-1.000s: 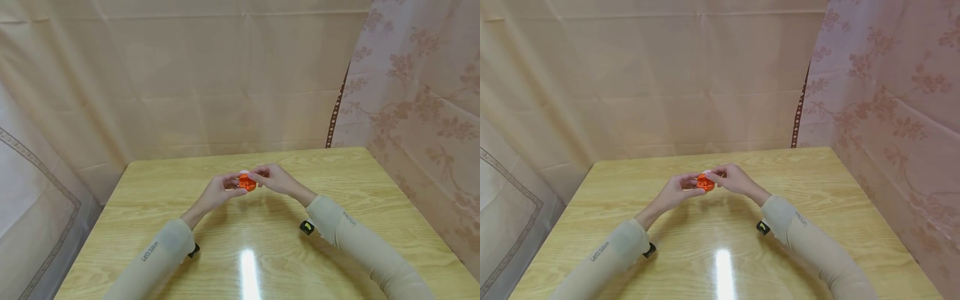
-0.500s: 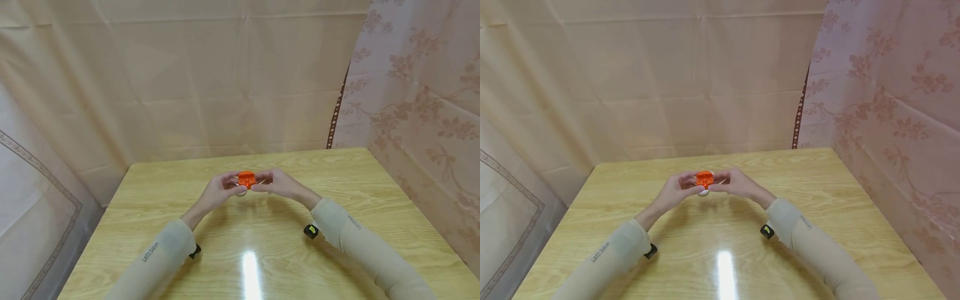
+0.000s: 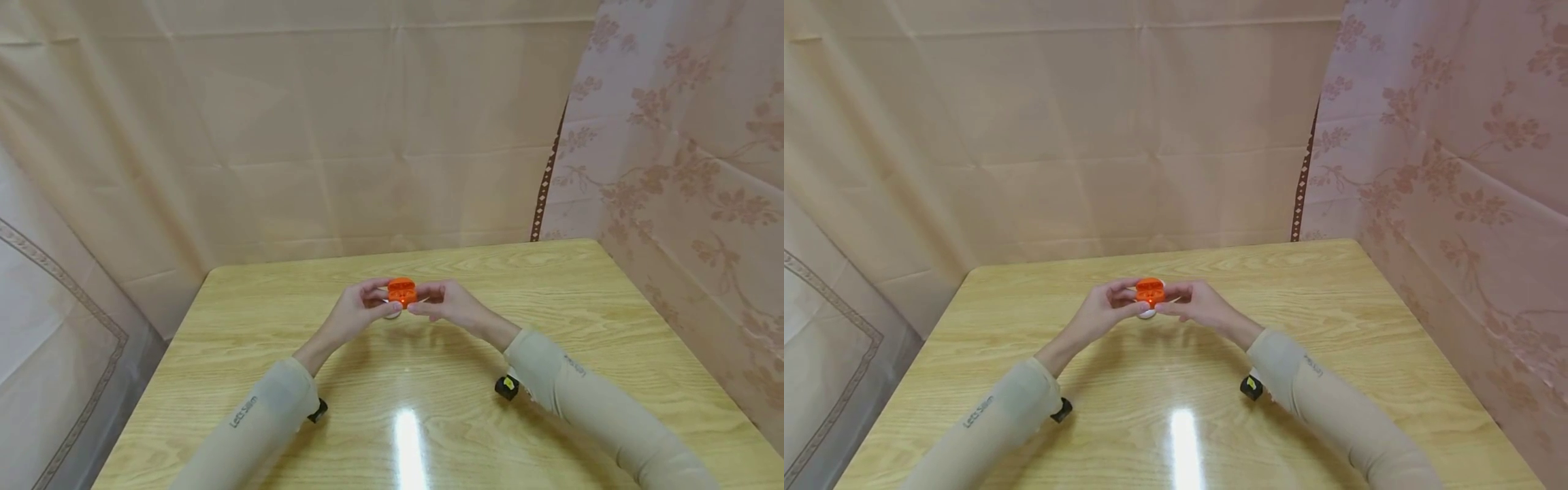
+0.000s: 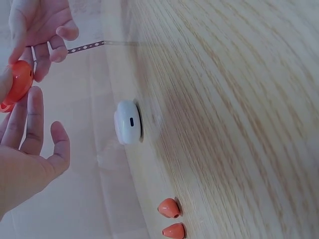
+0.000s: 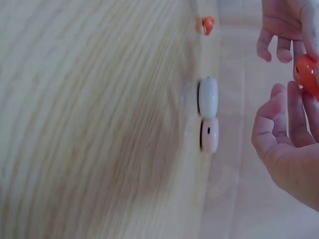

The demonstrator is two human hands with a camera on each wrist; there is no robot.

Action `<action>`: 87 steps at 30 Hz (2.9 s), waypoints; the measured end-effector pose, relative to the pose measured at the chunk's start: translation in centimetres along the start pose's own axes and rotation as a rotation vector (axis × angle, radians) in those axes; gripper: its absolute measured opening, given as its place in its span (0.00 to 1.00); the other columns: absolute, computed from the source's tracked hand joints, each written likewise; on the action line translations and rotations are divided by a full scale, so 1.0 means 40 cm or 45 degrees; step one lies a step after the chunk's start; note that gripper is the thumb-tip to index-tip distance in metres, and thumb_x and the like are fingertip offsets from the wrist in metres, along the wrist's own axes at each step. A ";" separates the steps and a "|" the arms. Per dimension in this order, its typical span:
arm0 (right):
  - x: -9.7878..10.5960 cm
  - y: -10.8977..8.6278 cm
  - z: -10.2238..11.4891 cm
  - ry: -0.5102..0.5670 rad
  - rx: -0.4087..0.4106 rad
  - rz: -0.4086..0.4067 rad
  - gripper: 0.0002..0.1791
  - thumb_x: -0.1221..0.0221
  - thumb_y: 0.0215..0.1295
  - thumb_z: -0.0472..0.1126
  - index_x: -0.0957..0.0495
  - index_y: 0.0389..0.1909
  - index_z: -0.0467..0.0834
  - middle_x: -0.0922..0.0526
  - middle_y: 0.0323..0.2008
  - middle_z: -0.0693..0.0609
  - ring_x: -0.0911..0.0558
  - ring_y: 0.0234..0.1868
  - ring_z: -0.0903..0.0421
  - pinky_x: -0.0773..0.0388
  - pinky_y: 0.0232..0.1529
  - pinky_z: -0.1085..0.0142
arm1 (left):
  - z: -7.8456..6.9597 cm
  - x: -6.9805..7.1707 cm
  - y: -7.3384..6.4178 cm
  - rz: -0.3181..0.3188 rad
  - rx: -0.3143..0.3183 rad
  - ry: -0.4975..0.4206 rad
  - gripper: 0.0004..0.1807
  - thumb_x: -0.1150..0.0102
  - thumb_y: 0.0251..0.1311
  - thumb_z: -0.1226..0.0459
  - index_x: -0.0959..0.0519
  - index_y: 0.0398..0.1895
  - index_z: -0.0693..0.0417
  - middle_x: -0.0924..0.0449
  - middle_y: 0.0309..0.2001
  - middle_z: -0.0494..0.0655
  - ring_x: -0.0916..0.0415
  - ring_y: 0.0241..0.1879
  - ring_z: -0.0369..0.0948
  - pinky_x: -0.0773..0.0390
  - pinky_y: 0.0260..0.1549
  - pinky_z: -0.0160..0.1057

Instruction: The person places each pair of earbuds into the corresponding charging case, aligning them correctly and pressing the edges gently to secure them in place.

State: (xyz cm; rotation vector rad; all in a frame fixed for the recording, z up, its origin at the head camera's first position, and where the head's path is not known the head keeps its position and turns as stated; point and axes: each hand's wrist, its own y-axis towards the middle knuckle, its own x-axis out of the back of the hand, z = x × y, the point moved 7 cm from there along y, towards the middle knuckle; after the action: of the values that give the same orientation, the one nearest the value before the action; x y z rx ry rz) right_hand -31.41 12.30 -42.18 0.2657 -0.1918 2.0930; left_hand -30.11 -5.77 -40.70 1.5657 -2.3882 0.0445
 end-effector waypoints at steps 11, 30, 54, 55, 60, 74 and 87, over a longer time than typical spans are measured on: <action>-0.018 -0.004 -0.018 0.144 -0.075 -0.077 0.25 0.32 0.67 0.45 0.22 0.60 0.37 0.13 0.47 0.47 0.16 0.45 0.54 0.20 0.46 0.56 | 0.001 0.000 -0.002 0.057 -0.001 0.043 0.28 0.30 0.63 0.63 0.24 0.67 0.52 0.14 0.45 0.51 0.16 0.45 0.48 0.18 0.48 0.44; -0.015 -0.003 -0.033 0.178 -0.109 -0.109 0.22 0.32 0.67 0.43 0.20 0.59 0.38 0.13 0.48 0.47 0.17 0.49 0.48 0.21 0.47 0.52 | 0.009 -0.003 0.006 0.063 -0.005 0.091 0.31 0.29 0.62 0.61 0.26 0.68 0.56 0.13 0.45 0.50 0.16 0.45 0.44 0.18 0.48 0.43; -0.026 -0.007 -0.022 0.211 -0.116 -0.098 0.24 0.31 0.65 0.43 0.21 0.59 0.36 0.14 0.50 0.47 0.19 0.54 0.44 0.22 0.53 0.45 | 0.049 0.155 -0.044 0.037 -0.262 1.080 0.14 0.30 0.62 0.64 0.15 0.50 0.58 0.14 0.50 0.51 0.18 0.49 0.51 0.21 0.51 0.54; -0.025 -0.006 -0.024 0.212 -0.119 -0.100 0.24 0.31 0.65 0.42 0.21 0.59 0.36 0.14 0.50 0.47 0.19 0.53 0.45 0.23 0.54 0.44 | 0.048 0.163 -0.046 0.043 -0.306 1.150 0.13 0.29 0.61 0.65 0.14 0.48 0.59 0.14 0.48 0.51 0.17 0.48 0.51 0.20 0.49 0.54; -0.022 -0.003 -0.029 0.201 -0.119 -0.110 0.24 0.31 0.65 0.42 0.22 0.59 0.36 0.14 0.50 0.47 0.18 0.52 0.45 0.22 0.53 0.45 | 0.054 0.205 -0.058 0.124 -0.435 1.371 0.10 0.28 0.58 0.69 0.13 0.43 0.59 0.13 0.43 0.52 0.15 0.44 0.52 0.20 0.47 0.57; -0.029 -0.001 -0.034 0.192 -0.135 -0.093 0.25 0.31 0.65 0.42 0.22 0.59 0.35 0.14 0.48 0.47 0.20 0.53 0.38 0.20 0.49 0.51 | 0.100 0.171 -0.073 0.396 -0.482 1.435 0.14 0.31 0.50 0.79 0.11 0.35 0.54 0.13 0.35 0.44 0.17 0.33 0.42 0.17 0.38 0.46; -0.031 -0.008 -0.028 0.189 -0.149 -0.087 0.26 0.31 0.66 0.43 0.23 0.60 0.35 0.15 0.50 0.46 0.22 0.54 0.36 0.21 0.49 0.51 | 0.098 0.191 -0.072 0.355 -0.317 1.408 0.07 0.30 0.55 0.74 0.15 0.26 0.54 0.15 0.29 0.41 0.22 0.29 0.38 0.20 0.35 0.45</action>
State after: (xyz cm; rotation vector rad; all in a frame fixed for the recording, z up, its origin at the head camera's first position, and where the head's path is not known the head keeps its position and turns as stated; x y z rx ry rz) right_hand -30.65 11.72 -43.60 0.0456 -0.2127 2.0157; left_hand -31.18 -14.48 -42.91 0.7364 -1.5905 0.5017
